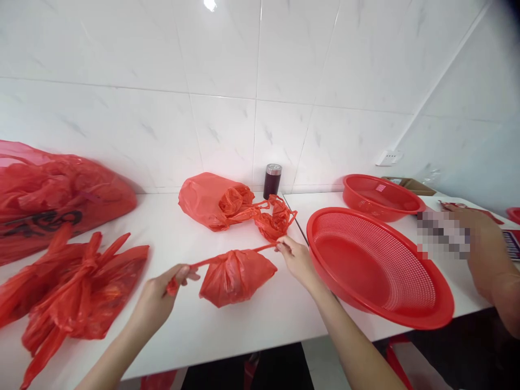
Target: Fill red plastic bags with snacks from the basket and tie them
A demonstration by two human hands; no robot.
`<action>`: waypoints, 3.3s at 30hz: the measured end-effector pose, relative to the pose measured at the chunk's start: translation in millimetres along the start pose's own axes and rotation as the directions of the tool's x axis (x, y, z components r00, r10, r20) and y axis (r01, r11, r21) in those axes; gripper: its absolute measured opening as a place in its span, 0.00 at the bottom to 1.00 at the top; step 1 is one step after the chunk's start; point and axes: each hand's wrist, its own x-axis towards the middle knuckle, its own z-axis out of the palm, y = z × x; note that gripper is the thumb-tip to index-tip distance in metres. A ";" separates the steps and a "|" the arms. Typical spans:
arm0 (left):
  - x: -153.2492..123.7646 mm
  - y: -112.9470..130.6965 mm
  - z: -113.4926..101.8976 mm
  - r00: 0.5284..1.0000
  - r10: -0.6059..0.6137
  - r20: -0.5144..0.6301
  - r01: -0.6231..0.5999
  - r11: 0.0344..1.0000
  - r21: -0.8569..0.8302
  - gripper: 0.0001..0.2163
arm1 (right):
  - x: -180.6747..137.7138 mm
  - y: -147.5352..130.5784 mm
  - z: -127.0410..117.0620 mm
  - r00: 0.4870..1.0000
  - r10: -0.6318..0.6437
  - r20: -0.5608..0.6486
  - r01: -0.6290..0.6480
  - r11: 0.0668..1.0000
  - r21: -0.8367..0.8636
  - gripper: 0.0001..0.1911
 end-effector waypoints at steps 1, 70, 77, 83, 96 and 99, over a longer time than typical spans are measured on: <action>-4.6 -8.7 3.8 0.997 -0.070 -0.030 0.069 0.997 -0.040 0.22 | -0.4 8.9 6.2 0.999 0.048 -0.012 -0.048 0.999 -0.014 0.10; -7.6 -29.8 -63.1 0.846 -0.060 -0.530 0.241 0.930 0.279 0.15 | 30.8 62.3 81.4 0.942 0.086 -0.323 -0.056 0.993 0.102 0.15; -5.9 2.1 53.5 0.997 -0.008 0.082 0.007 1.000 0.012 0.11 | 48.9 60.2 55.3 0.991 0.006 -0.132 -0.049 0.943 -0.328 0.12; 4.7 34.5 96.9 0.940 -0.221 0.261 0.313 0.865 -0.393 0.22 | -18.0 35.9 48.9 0.991 -0.073 -0.110 0.039 0.957 -0.287 0.13; 19.4 -4.9 53.2 0.882 -0.470 0.026 0.354 0.626 -0.695 0.20 | -69.7 22.7 2.1 0.988 0.043 -0.148 -0.014 0.981 0.194 0.08; 15.5 -0.2 36.3 0.876 -0.483 -0.017 0.304 0.579 -0.757 0.18 | -63.9 19.9 -4.7 0.980 0.115 -0.162 -0.088 0.982 0.164 0.09</action>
